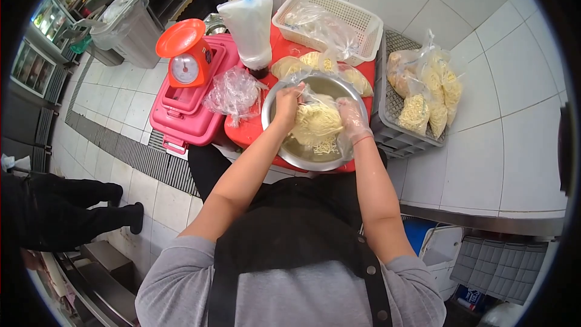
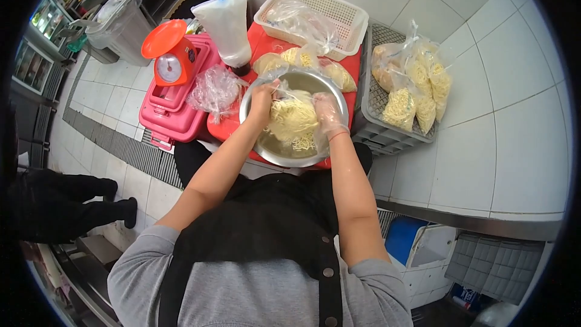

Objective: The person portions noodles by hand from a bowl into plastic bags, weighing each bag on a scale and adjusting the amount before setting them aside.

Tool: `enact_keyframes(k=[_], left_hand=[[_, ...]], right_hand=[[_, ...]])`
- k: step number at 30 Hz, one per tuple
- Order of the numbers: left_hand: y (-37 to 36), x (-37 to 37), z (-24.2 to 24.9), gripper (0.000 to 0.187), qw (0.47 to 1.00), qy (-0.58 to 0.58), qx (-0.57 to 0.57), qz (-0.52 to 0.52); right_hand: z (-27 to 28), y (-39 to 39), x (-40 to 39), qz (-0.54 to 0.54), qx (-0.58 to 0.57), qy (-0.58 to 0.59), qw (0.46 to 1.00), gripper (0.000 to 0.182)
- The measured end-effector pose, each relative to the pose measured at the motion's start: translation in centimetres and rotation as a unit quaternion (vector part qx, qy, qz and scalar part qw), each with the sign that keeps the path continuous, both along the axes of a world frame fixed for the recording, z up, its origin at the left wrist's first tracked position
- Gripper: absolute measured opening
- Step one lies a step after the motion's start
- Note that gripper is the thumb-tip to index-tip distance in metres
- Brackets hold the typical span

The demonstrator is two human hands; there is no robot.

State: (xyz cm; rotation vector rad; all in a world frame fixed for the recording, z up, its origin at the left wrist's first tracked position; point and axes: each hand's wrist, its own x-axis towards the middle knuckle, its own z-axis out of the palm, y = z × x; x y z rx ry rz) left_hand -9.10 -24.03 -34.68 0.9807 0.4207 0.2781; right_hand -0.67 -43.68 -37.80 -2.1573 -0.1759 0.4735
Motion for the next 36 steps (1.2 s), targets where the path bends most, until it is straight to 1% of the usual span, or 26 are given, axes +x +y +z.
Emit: enact_keyframes(k=[1, 4, 5, 6, 7, 8, 9, 11, 12, 14, 15, 16, 17, 18, 19, 20, 22, 23, 25, 26, 27, 29, 30, 32, 33, 36], left_hand=[[-0.1, 0.1, 0.4, 0.040, 0.999, -0.037, 0.038, 0.002], [0.8, 0.5, 1.3, 0.043, 0.994, -0.082, -0.010, -0.068], [1.8, 0.8, 0.6, 0.026, 0.988, -0.098, -0.022, -0.114], [1.4, 1.0, 1.0, 0.026, 0.988, -0.096, -0.022, -0.115], [0.7, 1.0, 1.8, 0.008, 0.991, -0.089, -0.022, -0.094], [0.4, 1.1, 2.3, 0.013, 0.994, -0.082, -0.021, -0.071], [1.0, 1.4, -0.1, 0.046, 0.990, -0.100, 0.030, -0.094], [1.6, 1.2, -1.9, 0.051, 0.979, 0.026, 0.098, -0.179], [1.4, 0.4, -1.4, 0.048, 0.973, 0.055, 0.017, -0.224], [1.5, -0.6, -1.0, 0.046, 0.964, 0.074, 0.021, -0.256], [1.6, -1.3, -1.1, 0.045, 0.952, 0.091, 0.027, -0.289], [2.0, -1.5, -1.6, 0.042, 0.944, 0.099, 0.055, -0.310], [2.0, -1.7, -2.1, 0.042, 0.943, 0.101, 0.056, -0.311], [2.0, -1.9, -2.3, 0.042, 0.951, 0.074, 0.085, -0.289], [2.0, -1.8, -2.6, 0.043, 0.956, 0.045, 0.114, -0.266], [2.0, -1.5, -2.8, 0.043, 0.956, 0.041, 0.115, -0.266], [2.2, -1.0, -3.0, 0.044, 0.941, 0.122, 0.172, -0.266], [2.2, -0.8, -2.8, 0.044, 0.941, 0.123, 0.172, -0.264], [1.5, -0.7, 0.3, 0.045, 0.933, 0.087, 0.254, -0.240], [1.5, -0.7, 2.3, 0.040, 0.929, 0.084, 0.259, -0.252], [1.6, -0.6, 2.9, 0.040, 0.928, 0.082, 0.261, -0.253], [2.1, -0.1, 3.5, 0.036, 0.936, -0.063, 0.250, -0.241], [2.7, 0.4, 4.0, 0.031, 0.932, -0.057, 0.240, -0.264], [2.2, 0.4, 5.5, 0.030, 0.932, -0.083, 0.241, -0.256], [1.8, 0.2, 5.8, 0.029, 0.931, -0.107, 0.244, -0.248], [1.3, 1.4, 6.3, 0.024, 0.941, -0.093, 0.229, -0.232]], right_hand=[[0.0, -0.1, 0.3, 0.004, 0.090, 0.010, 0.996, 0.008], [4.9, -1.1, -0.7, 0.067, 0.168, -0.104, 0.978, 0.012], [6.8, -0.8, -1.6, 0.042, 0.225, -0.085, 0.970, 0.015], [7.4, -0.5, -2.1, 0.017, 0.282, -0.065, 0.957, 0.018], [7.6, -0.1, -2.3, 0.096, 0.230, -0.314, 0.916, 0.019], [7.8, 0.2, -3.0, 0.097, 0.230, -0.313, 0.917, 0.019], [9.2, 0.8, -4.3, 0.086, 0.275, -0.218, 0.933, 0.021], [10.9, 0.1, -6.1, 0.114, 0.265, -0.029, 0.957, 0.024], [10.8, -0.3, -5.7, 0.116, 0.265, -0.027, 0.957, 0.024], [10.5, -1.2, -4.4, 0.283, 0.162, -0.067, 0.943, 0.022], [8.5, -1.6, -2.3, 0.394, 0.130, -0.120, 0.902, 0.019], [7.8, -1.5, -3.1, 0.393, 0.133, -0.118, 0.902, 0.019], [7.1, -1.4, -3.9, 0.284, 0.162, 0.037, 0.944, 0.006], [6.5, -1.3, -4.5, 0.164, 0.184, 0.190, 0.950, 0.009], [5.5, -1.4, -4.1, 0.154, 0.068, 0.018, 0.986, 0.009], [3.7, -1.4, -3.9, 0.154, 0.067, 0.015, 0.986, 0.009], [1.1, -0.9, -3.9, 0.033, 0.037, -0.332, 0.942, 0.010], [0.9, -1.1, -4.0, 0.049, -0.064, -0.229, 0.970, 0.011], [-2.2, -1.4, -1.7, 0.031, 0.039, -0.099, 0.994, 0.010], [-0.2, -1.5, -1.9, 0.003, 0.105, 0.015, 0.994, 0.006], [1.0, -1.4, -2.4, 0.001, 0.107, 0.014, 0.994, 0.006], [3.0, -1.1, -3.8, -0.014, 0.200, -0.204, 0.958, 0.004], [5.7, -1.0, -4.4, 0.021, 0.204, -0.302, 0.931, 0.005], [6.4, -1.3, -2.7, 0.040, 0.231, -0.259, 0.937, 0.005], [9.2, -0.5, -3.0, 0.105, 0.194, -0.349, 0.911, 0.005], [12.4, 1.0, -1.5, 0.157, 0.197, -0.364, 0.897, 0.006]])
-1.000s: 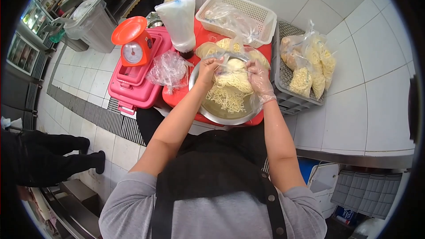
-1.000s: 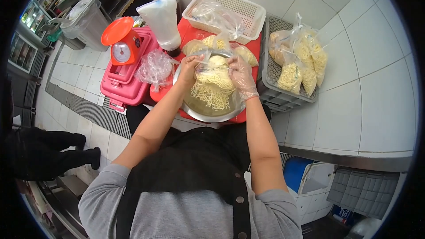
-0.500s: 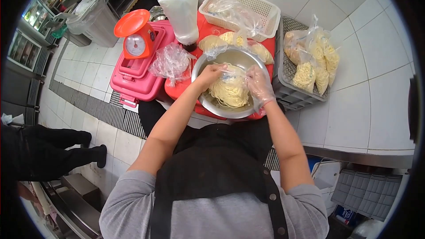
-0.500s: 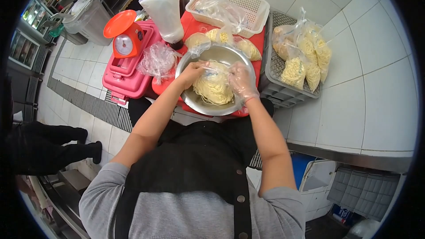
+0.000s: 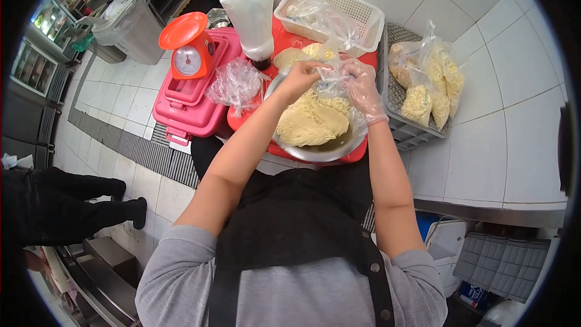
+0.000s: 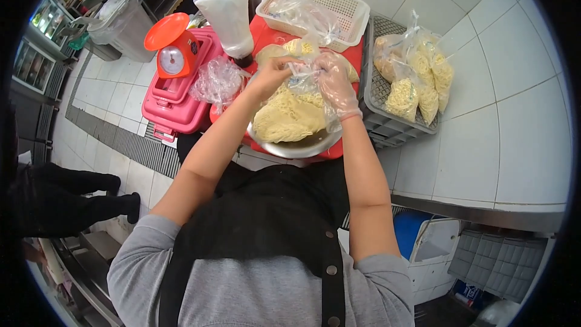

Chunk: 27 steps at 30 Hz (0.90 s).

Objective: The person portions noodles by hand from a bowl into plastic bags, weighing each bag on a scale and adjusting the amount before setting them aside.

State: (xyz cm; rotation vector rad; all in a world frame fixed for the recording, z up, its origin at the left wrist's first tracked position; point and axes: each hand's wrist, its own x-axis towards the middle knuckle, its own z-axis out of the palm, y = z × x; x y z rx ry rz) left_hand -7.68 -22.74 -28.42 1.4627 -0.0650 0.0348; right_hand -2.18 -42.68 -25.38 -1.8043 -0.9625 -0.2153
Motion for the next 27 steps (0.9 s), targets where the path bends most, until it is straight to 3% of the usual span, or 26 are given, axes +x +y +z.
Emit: enact_keyframes(k=[1, 5, 7, 8, 10, 11, 13, 16, 18, 20, 21, 22, 24, 27], left_hand=[[0.0, 0.1, 0.3, 0.023, 0.999, -0.018, -0.031, 0.008], [2.0, -1.2, 2.6, 0.044, 0.995, -0.045, -0.056, 0.069], [1.8, -1.6, 1.1, 0.059, 0.969, -0.133, 0.113, 0.175], [1.0, -2.1, 0.1, 0.067, 0.931, -0.166, 0.218, 0.242], [-1.0, -3.4, -0.4, 0.064, 0.928, -0.128, 0.199, 0.289], [-1.4, -4.1, -0.3, 0.052, 0.921, -0.109, 0.189, 0.322], [0.5, -5.3, -0.7, 0.042, 0.912, -0.119, 0.220, 0.326], [6.3, -5.9, -0.6, 0.030, 0.839, -0.173, 0.251, 0.450], [11.1, -6.0, -1.7, 0.031, 0.774, -0.167, 0.339, 0.508], [13.3, -6.0, -3.5, 0.031, 0.736, -0.140, 0.402, 0.527], [14.5, -6.0, -5.4, 0.032, 0.752, -0.060, 0.449, 0.480], [15.2, -5.9, -7.2, 0.032, 0.753, -0.065, 0.449, 0.477], [15.7, -5.7, -10.9, 0.036, 0.761, -0.003, 0.532, 0.372], [16.2, -5.7, -14.1, 0.045, 0.767, -0.005, 0.581, 0.274]], right_hand=[[0.8, -0.2, 0.6, 0.014, -0.032, 0.072, 0.997, 0.010], [3.8, 0.5, -1.7, -0.088, -0.010, 0.052, 0.995, 0.024], [1.4, 1.9, -2.6, -0.161, -0.003, -0.050, 0.986, 0.030], [-2.0, 2.8, -2.1, -0.149, -0.009, -0.035, 0.988, 0.033], [-2.3, 4.7, -5.7, -0.118, -0.055, 0.084, 0.988, 0.031], [-3.7, 5.6, -6.0, -0.086, -0.048, 0.141, 0.985, 0.032], [-3.0, 6.9, -7.3, -0.069, 0.001, 0.169, 0.983, 0.030], [-2.4, 6.5, -7.6, -0.044, 0.048, 0.186, 0.980, 0.037], [-1.3, 5.3, -7.9, -0.007, -0.042, 0.221, 0.974, 0.049], [-1.9, 5.1, -8.2, 0.042, -0.238, 0.116, 0.963, 0.073], [-1.3, 5.5, -9.1, 0.049, -0.347, 0.053, 0.935, 0.084], [-3.3, 5.8, -8.9, 0.070, -0.404, 0.032, 0.912, 0.102], [-5.4, 6.1, -8.9, 0.022, -0.425, 0.070, 0.902, 0.105], [-4.2, 6.0, -8.3, -0.040, -0.462, 0.105, 0.880, 0.101]])
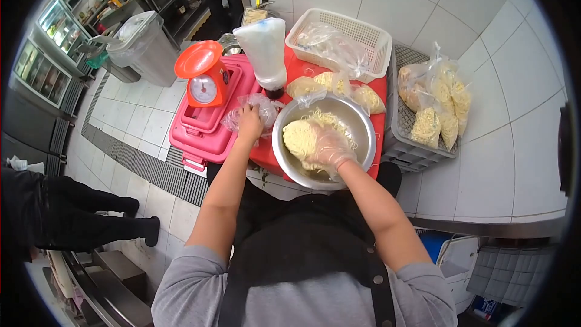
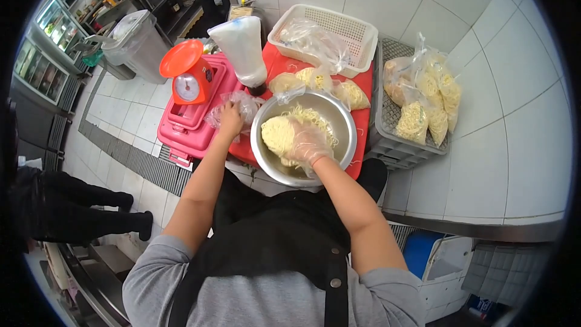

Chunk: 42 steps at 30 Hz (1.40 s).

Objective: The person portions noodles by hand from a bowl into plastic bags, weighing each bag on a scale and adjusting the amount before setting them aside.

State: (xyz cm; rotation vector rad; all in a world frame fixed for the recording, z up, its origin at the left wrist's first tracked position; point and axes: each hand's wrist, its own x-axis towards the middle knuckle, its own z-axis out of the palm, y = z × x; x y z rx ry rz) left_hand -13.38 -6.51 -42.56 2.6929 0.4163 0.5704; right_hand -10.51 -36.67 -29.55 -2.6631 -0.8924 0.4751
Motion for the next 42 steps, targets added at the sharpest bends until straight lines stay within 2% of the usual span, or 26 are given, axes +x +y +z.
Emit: enact_keyframes(k=[3, 4, 6, 7, 9, 12, 14, 15, 18, 19, 21, 22, 23, 25, 26, 27, 28, 30, 31, 32, 33, 34, 35, 38, 41, 42], left_hand=[[-1.3, -1.3, 2.6, 0.051, 0.996, 0.082, -0.003, 0.044], [-0.9, -1.5, 2.5, 0.051, 0.996, 0.082, -0.003, 0.042], [0.5, -2.6, 2.1, 0.055, 0.996, 0.004, -0.082, -0.038], [0.1, -3.8, 3.4, 0.058, 0.995, -0.061, -0.048, -0.069], [-1.4, -6.5, 6.1, 0.058, 0.990, -0.127, -0.052, -0.029], [-1.8, -9.6, 6.4, 0.055, 0.983, -0.165, -0.075, 0.020], [-2.0, -11.2, 6.2, 0.048, 0.984, -0.153, -0.090, 0.029], [-2.1, -11.8, 6.1, 0.046, 0.983, -0.150, -0.101, 0.031], [-2.3, -12.1, 6.3, 0.044, 0.983, -0.161, -0.080, 0.021], [-2.5, -11.9, 6.8, 0.044, 0.982, -0.173, -0.072, 0.010], [-3.6, -11.4, 8.1, 0.042, 0.980, -0.184, -0.072, 0.011], [-4.4, -11.0, 8.9, 0.041, 0.979, -0.188, -0.077, 0.001], [-5.3, -10.6, 9.5, 0.041, 0.978, -0.192, -0.083, -0.008], [-8.0, -9.7, 10.3, 0.037, 0.974, -0.195, -0.112, -0.038], [-9.5, -9.0, 9.7, 0.037, 0.970, -0.198, -0.126, -0.063], [-11.0, -8.5, 9.1, 0.043, 0.965, -0.168, -0.185, -0.083], [-12.3, -8.1, 9.2, 0.059, 0.975, -0.142, -0.146, -0.088], [-14.0, -7.1, 7.2, 0.075, 0.974, -0.102, -0.194, -0.052], [-14.3, -6.8, 6.5, 0.083, 0.970, -0.085, -0.223, -0.055], [-14.6, -6.7, 6.0, 0.083, 0.969, -0.085, -0.226, -0.055], [-14.8, -6.7, 5.6, 0.083, 0.969, -0.092, -0.220, -0.068], [-14.8, -6.6, 5.5, 0.082, 0.968, -0.101, -0.212, -0.087], [-14.7, -6.5, 5.4, 0.082, 0.967, -0.104, -0.210, -0.096], [-14.7, -6.8, 5.2, 0.080, 0.965, -0.086, -0.230, -0.089], [-14.8, -7.3, 4.8, 0.077, 0.962, -0.085, -0.249, -0.073], [-15.0, -7.3, 5.0, 0.076, 0.959, -0.094, -0.256, -0.077]], right_hand=[[0.5, -1.2, 0.8, -0.034, 0.014, -0.057, 0.998, 0.084], [0.1, -2.2, 1.9, -0.026, 0.063, -0.047, 0.997, 0.077], [1.4, -2.9, 2.7, -0.060, 0.097, -0.026, 0.993, 0.057], [0.9, -3.4, 3.5, -0.052, 0.104, -0.051, 0.992, 0.053], [-1.2, -5.2, 5.3, -0.019, 0.170, -0.130, 0.977, 0.040], [-0.3, -7.1, 6.7, 0.025, 0.196, -0.121, 0.973, 0.031], [3.5, -7.4, 5.4, 0.000, 0.169, -0.072, 0.983, 0.034], [3.3, -7.9, 5.7, -0.003, 0.158, -0.094, 0.983, 0.042], [3.4, -7.9, 6.5, -0.024, 0.123, -0.054, 0.991, 0.044], [3.6, -8.2, 7.6, -0.003, 0.115, 0.053, 0.992, 0.039], [3.1, -9.0, 8.1, 0.006, 0.278, 0.140, 0.950, 0.021], [4.5, -9.2, 8.7, -0.027, 0.229, 0.227, 0.946, 0.036], [4.7, -9.0, 8.7, -0.025, 0.228, 0.225, 0.947, 0.036], [4.8, -8.5, 7.6, 0.034, 0.088, 0.033, 0.995, 0.060], [2.5, -8.1, 6.4, 0.045, 0.125, -0.002, 0.991, 0.082], [2.1, -6.6, 3.7, 0.017, 0.090, -0.034, 0.995, 0.095], [1.9, -4.6, 0.9, -0.012, 0.054, -0.066, 0.996, 0.109], [4.1, -2.0, -2.3, -0.101, -0.080, 0.043, 0.991, 0.126], [-0.1, -2.7, -1.9, -0.096, 0.019, -0.088, 0.991, 0.113], [-2.3, -3.3, -1.4, -0.096, 0.017, -0.088, 0.991, 0.113], [-3.9, -3.8, -0.8, -0.100, 0.084, -0.067, 0.989, 0.107], [-4.0, -4.1, -0.4, -0.107, 0.153, -0.048, 0.981, 0.101], [-3.7, -4.7, 0.3, -0.110, 0.182, -0.030, 0.977, 0.082], [-4.8, -7.1, 4.5, -0.110, 0.291, 0.055, 0.949, 0.060], [-0.1, -7.6, 5.5, -0.092, 0.346, 0.064, 0.932, 0.051], [2.0, -7.2, 4.8, -0.100, 0.312, 0.012, 0.945, 0.050]])
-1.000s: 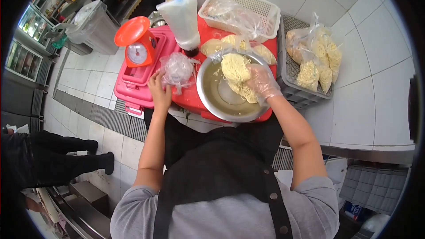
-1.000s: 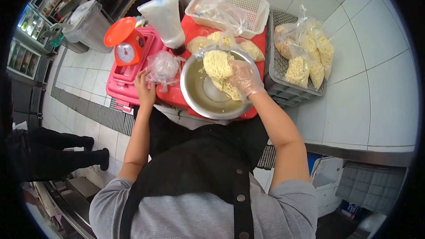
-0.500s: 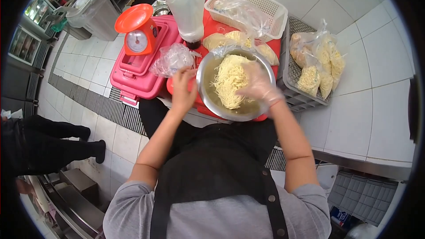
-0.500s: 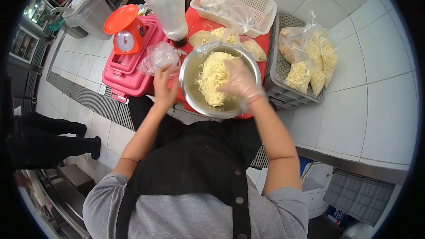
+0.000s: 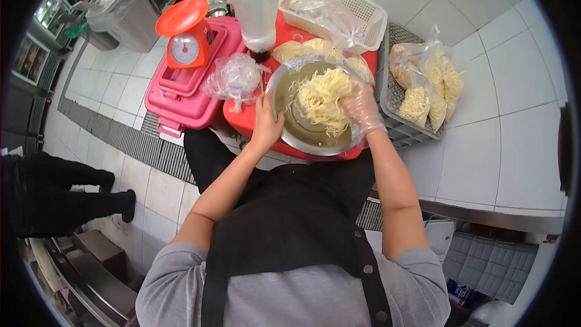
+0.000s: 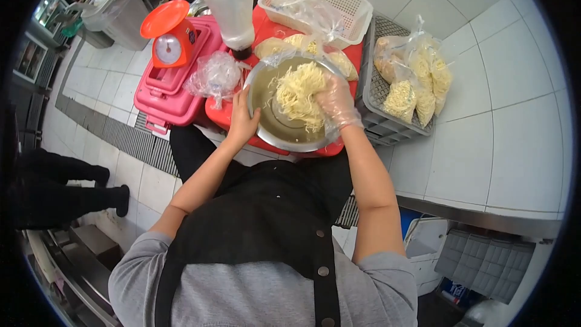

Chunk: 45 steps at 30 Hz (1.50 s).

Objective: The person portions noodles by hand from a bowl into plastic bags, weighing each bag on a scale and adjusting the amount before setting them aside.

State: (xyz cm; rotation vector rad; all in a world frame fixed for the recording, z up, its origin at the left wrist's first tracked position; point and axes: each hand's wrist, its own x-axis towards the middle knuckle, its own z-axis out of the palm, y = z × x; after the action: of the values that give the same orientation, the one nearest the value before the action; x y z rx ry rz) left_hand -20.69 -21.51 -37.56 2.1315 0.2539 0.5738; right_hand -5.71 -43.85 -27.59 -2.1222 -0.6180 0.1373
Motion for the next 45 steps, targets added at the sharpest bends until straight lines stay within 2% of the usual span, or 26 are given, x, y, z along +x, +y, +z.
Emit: enact_keyframes(k=[2, 5, 6, 7, 9, 10, 12, 15, 18, 19, 20, 22, 23, 25, 26, 27, 30, 32, 33, 35, 36, 39, 40, 43, 44, 45], left_hand=[[-0.1, 0.2, -0.2, 0.074, 1.000, -0.024, 0.002, 0.004], [0.0, 0.0, 0.1, 0.073, 1.000, -0.018, -0.020, -0.005], [0.1, 0.0, 0.0, 0.073, 1.000, -0.017, -0.019, -0.003], [0.2, 0.0, -0.1, 0.073, 1.000, -0.014, -0.021, -0.005], [0.1, 0.1, -0.3, 0.072, 1.000, -0.012, -0.022, -0.008], [0.1, 0.0, -0.4, 0.073, 1.000, -0.021, -0.016, -0.010], [-0.3, 0.2, -0.3, 0.073, 0.999, -0.034, -0.009, -0.014], [-1.1, -0.1, -0.5, 0.074, 0.999, -0.025, -0.024, -0.002], [-1.4, -0.1, -0.9, 0.075, 0.999, -0.022, -0.033, 0.013], [-1.5, -0.1, -0.7, 0.075, 0.999, -0.023, -0.031, 0.010], [-1.6, -0.1, -0.6, 0.075, 0.999, -0.016, -0.032, 0.016], [-1.6, 0.1, -0.4, 0.076, 0.999, -0.010, -0.033, 0.023], [-1.5, 0.2, -0.5, 0.076, 0.999, -0.008, -0.035, 0.022], [-1.6, 0.3, -0.6, 0.076, 0.999, -0.006, -0.036, 0.022], [-1.7, 0.3, -0.7, 0.076, 0.999, -0.007, -0.036, 0.026], [-1.7, 0.3, -0.6, 0.076, 0.999, -0.011, -0.034, 0.028], [-1.9, 0.1, -0.6, 0.076, 0.999, -0.019, -0.029, 0.028], [-1.7, 0.0, -0.4, 0.075, 0.999, -0.024, -0.038, 0.026], [-1.7, -0.1, -0.4, 0.075, 0.998, -0.024, -0.046, 0.023], [-1.9, -0.1, -0.5, 0.074, 0.998, -0.035, -0.041, 0.031], [-1.9, 0.0, -0.6, 0.074, 0.998, -0.049, -0.030, 0.035], [-2.0, 0.2, -0.4, 0.073, 0.998, -0.042, -0.035, 0.039], [-2.0, 0.4, -0.4, 0.073, 0.998, -0.044, -0.036, 0.040], [-2.0, 0.5, -0.5, 0.072, 0.997, -0.052, -0.021, 0.047], [-2.0, 0.4, -0.5, 0.072, 0.998, -0.050, -0.026, 0.041], [-1.9, 0.3, -0.4, 0.072, 0.998, -0.048, -0.030, 0.034]], right_hand=[[5.2, 0.6, -1.0, -0.017, -0.091, -0.049, 0.994, 0.047], [6.7, 0.9, -1.8, -0.046, -0.143, -0.123, 0.981, 0.046], [8.4, 1.2, -3.3, -0.050, -0.171, -0.124, 0.976, 0.057], [7.5, 1.2, -3.0, -0.049, -0.171, -0.124, 0.976, 0.057], [2.5, 0.7, -2.1, -0.016, -0.294, -0.217, 0.931, 0.072], [-1.0, 0.4, -1.3, 0.030, -0.366, -0.152, 0.918, 0.086], [-0.1, 0.4, -2.7, 0.125, -0.411, -0.033, 0.902, 0.093], [3.6, -0.2, -0.4, 0.282, -0.346, 0.033, 0.894, 0.077], [5.6, 1.9, 2.0, 0.102, -0.251, 0.047, 0.962, 0.058], [4.0, 2.3, 3.3, 0.108, -0.218, -0.041, 0.969, 0.071], [2.0, 3.0, 3.9, 0.104, -0.216, -0.041, 0.970, 0.071], [-1.2, 5.7, 3.7, 0.101, -0.347, -0.024, 0.932, 0.087], [-2.0, 6.7, 3.0, 0.101, -0.346, -0.024, 0.933, 0.087], [-2.3, 8.5, 0.6, 0.034, -0.418, -0.169, 0.892, 0.101], [-1.4, 8.8, -0.1, 0.052, -0.397, -0.135, 0.907, 0.084], [-1.9, 8.7, 0.0, 0.049, -0.395, -0.134, 0.908, 0.084], [-3.1, 7.6, 2.2, 0.051, -0.265, -0.098, 0.958, 0.057], [-1.3, 6.3, 3.0, 0.028, -0.248, -0.090, 0.964, 0.056], [3.0, 6.1, 1.4, 0.022, -0.236, -0.047, 0.970, 0.051], [3.8, 4.5, 2.3, 0.014, -0.175, -0.107, 0.979, 0.046], [4.1, 3.6, 1.9, 0.003, -0.065, -0.179, 0.982, 0.041], [6.6, 2.4, 1.3, 0.045, -0.045, -0.222, 0.973, 0.040], [6.0, 2.2, 1.4, 0.052, -0.056, -0.298, 0.952, 0.044], [4.7, 2.3, -1.2, -0.014, -0.138, -0.226, 0.964, 0.048], [1.6, 1.6, -0.8, -0.009, -0.203, -0.294, 0.934, 0.048], [0.7, 1.7, -1.5, 0.027, -0.219, -0.252, 0.942, 0.050]])
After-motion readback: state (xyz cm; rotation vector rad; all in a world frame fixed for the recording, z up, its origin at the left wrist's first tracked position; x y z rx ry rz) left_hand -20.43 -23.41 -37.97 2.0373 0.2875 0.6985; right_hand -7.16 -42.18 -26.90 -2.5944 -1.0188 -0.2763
